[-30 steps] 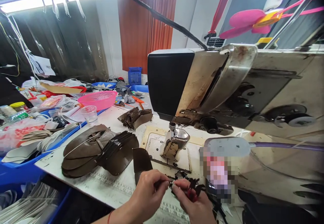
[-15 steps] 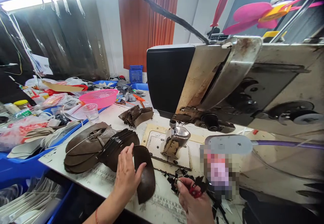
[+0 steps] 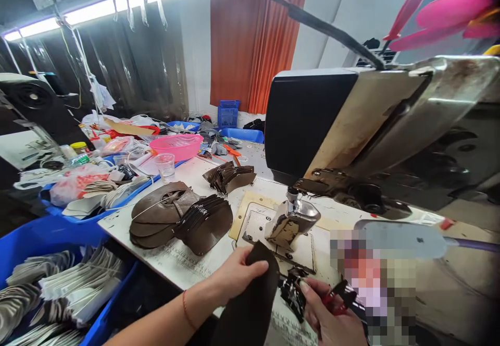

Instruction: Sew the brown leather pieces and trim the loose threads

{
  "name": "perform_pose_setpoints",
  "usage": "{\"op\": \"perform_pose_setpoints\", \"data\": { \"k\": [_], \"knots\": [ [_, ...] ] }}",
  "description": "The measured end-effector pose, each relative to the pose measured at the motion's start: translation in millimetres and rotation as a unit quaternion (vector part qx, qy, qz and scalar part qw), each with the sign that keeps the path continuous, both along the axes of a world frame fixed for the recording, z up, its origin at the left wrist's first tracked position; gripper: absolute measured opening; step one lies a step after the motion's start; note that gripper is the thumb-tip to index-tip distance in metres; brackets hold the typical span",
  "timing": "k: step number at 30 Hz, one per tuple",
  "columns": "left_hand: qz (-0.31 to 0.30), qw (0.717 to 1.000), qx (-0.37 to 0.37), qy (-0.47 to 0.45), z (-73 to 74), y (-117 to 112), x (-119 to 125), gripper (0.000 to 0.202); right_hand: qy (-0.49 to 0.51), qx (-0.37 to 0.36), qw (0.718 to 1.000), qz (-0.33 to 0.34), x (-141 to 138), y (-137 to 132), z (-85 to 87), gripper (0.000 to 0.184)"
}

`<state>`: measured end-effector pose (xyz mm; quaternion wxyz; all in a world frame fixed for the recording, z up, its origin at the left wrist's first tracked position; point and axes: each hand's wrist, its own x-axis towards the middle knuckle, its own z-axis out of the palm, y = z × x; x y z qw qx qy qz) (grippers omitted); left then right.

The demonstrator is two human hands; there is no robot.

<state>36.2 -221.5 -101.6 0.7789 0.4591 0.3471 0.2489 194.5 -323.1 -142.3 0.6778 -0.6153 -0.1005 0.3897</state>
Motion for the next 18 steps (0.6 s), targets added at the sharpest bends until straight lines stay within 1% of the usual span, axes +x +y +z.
{"op": "perform_pose_setpoints", "data": {
  "k": [4,8,10,13,18],
  "knots": [
    [-0.017,0.998,-0.025,0.048,8.8,-8,7,0.031,-0.093,-0.046,0.994,0.025,3,0,11.2,0.04],
    [-0.012,0.998,-0.036,0.046,16.6,-10,9,0.026,-0.14,-0.059,0.987,0.061,0,2,23.7,0.037],
    [-0.016,0.999,-0.039,0.034,17.0,-10,10,0.026,-0.134,-0.062,0.987,0.066,-4,4,30.0,0.036],
    [-0.021,0.999,-0.035,0.018,14.9,-11,11,0.024,-0.098,-0.067,0.99,0.075,-9,5,37.8,0.036],
    [-0.011,0.999,-0.027,0.027,14.5,-12,13,0.02,-0.058,-0.075,0.993,0.072,-14,7,45.5,0.037]
  ]
}}
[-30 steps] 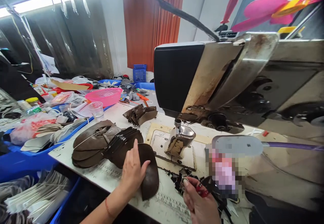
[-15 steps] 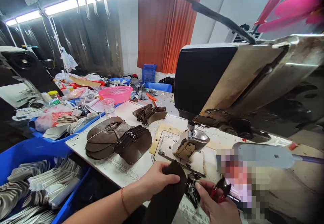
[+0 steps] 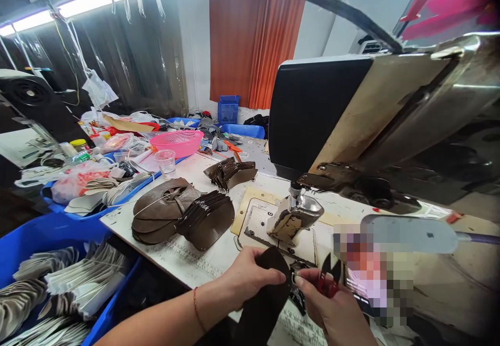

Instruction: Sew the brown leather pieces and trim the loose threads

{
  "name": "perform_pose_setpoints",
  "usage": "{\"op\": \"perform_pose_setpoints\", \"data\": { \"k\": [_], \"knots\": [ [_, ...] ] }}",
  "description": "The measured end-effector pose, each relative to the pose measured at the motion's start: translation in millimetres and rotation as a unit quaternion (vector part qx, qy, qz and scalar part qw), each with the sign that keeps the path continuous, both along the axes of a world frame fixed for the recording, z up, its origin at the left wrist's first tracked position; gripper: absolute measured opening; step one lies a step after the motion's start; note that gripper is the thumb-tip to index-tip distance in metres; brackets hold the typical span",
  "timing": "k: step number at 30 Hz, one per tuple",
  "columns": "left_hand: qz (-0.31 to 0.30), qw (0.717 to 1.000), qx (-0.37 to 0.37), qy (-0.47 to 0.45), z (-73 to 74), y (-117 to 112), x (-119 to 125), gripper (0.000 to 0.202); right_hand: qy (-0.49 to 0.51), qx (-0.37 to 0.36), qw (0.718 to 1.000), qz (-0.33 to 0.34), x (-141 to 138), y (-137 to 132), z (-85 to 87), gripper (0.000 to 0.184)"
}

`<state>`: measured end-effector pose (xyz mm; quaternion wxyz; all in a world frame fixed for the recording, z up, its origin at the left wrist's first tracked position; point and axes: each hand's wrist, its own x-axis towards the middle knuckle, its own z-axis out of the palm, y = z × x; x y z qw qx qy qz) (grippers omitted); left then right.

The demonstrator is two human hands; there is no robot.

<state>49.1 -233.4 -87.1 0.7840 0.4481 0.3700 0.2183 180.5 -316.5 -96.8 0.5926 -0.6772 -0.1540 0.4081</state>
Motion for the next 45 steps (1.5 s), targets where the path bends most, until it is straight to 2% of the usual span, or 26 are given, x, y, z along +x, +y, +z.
{"op": "perform_pose_setpoints", "data": {
  "k": [12,21,28,30,33,35,36,37,39,41,42,43,45],
  "knots": [
    [0.024,0.999,-0.018,-0.018,3.0,1,3,0.022,0.049,0.008,0.999,0.018,1,6,-1.3,0.043],
    [0.026,0.999,-0.02,0.013,4.7,1,5,0.022,0.056,0.019,0.998,0.036,-1,8,9.9,0.038],
    [0.047,0.999,-0.021,0.002,9.5,3,9,0.023,0.066,0.008,0.997,0.042,4,10,4.2,0.043],
    [0.065,0.998,-0.013,-0.003,12.3,6,11,0.023,0.025,0.018,0.999,0.04,7,12,0.5,0.044],
    [0.076,0.997,-0.001,-0.009,19.1,12,12,0.024,-0.141,0.091,0.984,0.06,15,16,-3.0,0.04],
    [0.078,0.997,0.007,-0.007,23.6,18,12,0.025,-0.297,0.146,0.936,0.121,24,21,-1.2,0.03],
    [0.076,0.997,0.012,-0.004,25.3,22,11,0.025,-0.377,0.175,0.895,0.159,29,24,1.1,0.023],
    [0.071,0.997,0.015,-0.004,26.5,26,11,0.025,-0.46,0.204,0.841,0.199,33,27,4.1,0.019],
    [0.05,0.998,0.02,-0.012,27.9,33,11,0.025,-0.615,0.265,0.705,0.234,42,33,11.1,0.026],
    [0.024,0.999,0.014,-0.019,29.4,41,13,0.026,-0.728,0.296,0.582,0.208,49,38,17.1,0.035],
    [0.013,1.0,0.01,-0.017,30.8,45,14,0.028,-0.765,0.292,0.54,0.194,52,41,19.0,0.035],
    [0.002,1.0,0.006,-0.01,32.9,50,16,0.029,-0.789,0.285,0.514,0.179,55,44,20.2,0.034],
    [-0.02,1.0,0.001,0.014,38.9,60,21,0.028,-0.816,0.272,0.485,0.158,62,51,20.1,0.033]
  ]
}}
